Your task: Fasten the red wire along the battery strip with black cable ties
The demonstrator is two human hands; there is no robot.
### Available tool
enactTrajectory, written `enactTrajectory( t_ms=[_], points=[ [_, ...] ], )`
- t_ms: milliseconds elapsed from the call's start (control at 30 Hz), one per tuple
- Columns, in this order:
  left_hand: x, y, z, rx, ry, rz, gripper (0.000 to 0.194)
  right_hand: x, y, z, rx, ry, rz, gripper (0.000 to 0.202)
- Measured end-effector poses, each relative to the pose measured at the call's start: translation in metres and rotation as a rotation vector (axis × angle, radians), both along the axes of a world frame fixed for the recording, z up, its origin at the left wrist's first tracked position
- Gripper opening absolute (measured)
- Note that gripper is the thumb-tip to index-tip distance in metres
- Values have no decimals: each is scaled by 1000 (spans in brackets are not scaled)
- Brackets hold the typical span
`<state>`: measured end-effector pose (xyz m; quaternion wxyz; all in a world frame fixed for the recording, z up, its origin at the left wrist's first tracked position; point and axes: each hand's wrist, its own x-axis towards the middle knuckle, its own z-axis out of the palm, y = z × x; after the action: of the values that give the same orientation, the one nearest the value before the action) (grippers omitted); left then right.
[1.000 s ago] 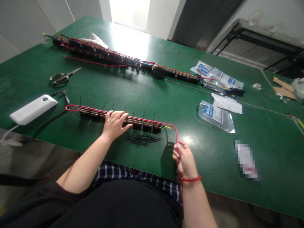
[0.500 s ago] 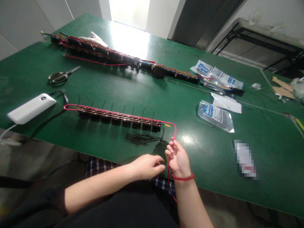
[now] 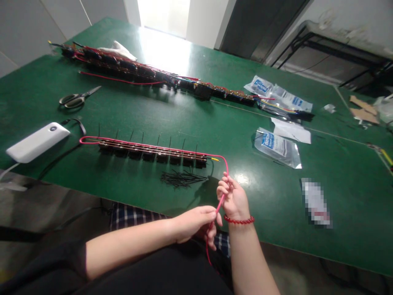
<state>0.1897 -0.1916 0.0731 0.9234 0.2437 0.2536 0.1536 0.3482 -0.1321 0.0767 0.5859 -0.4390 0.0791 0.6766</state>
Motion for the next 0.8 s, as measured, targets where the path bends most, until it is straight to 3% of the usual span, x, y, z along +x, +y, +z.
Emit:
enactTrajectory(
  t_ms=[167, 267, 333, 400, 533, 667, 800],
  points=[
    [-23, 20, 16, 128, 87, -103, 41, -3, 5, 4, -42, -28, -48, 8],
    [-38, 28, 33, 307, 308, -162, 39, -7, 6, 1, 3, -32, -22, 6],
    [-46, 31, 47, 495, 528, -188, 36, -9, 6, -1, 41, -28, 7, 8],
    [-51, 32, 60, 802, 746, -195, 35, -10, 8, -3, 61, -54, 21, 14],
    [-55, 31, 74, 1311, 1077, -200, 25, -12, 11, -4, 62, -216, 12, 29],
    [-57, 34, 79, 1576, 1340, -99, 23, -11, 10, -7, 57, -416, 91, 40],
    [-60, 38, 83, 1737, 1438, -46, 21, -8, 5, -16, 69, -554, 157, 56]
  ],
)
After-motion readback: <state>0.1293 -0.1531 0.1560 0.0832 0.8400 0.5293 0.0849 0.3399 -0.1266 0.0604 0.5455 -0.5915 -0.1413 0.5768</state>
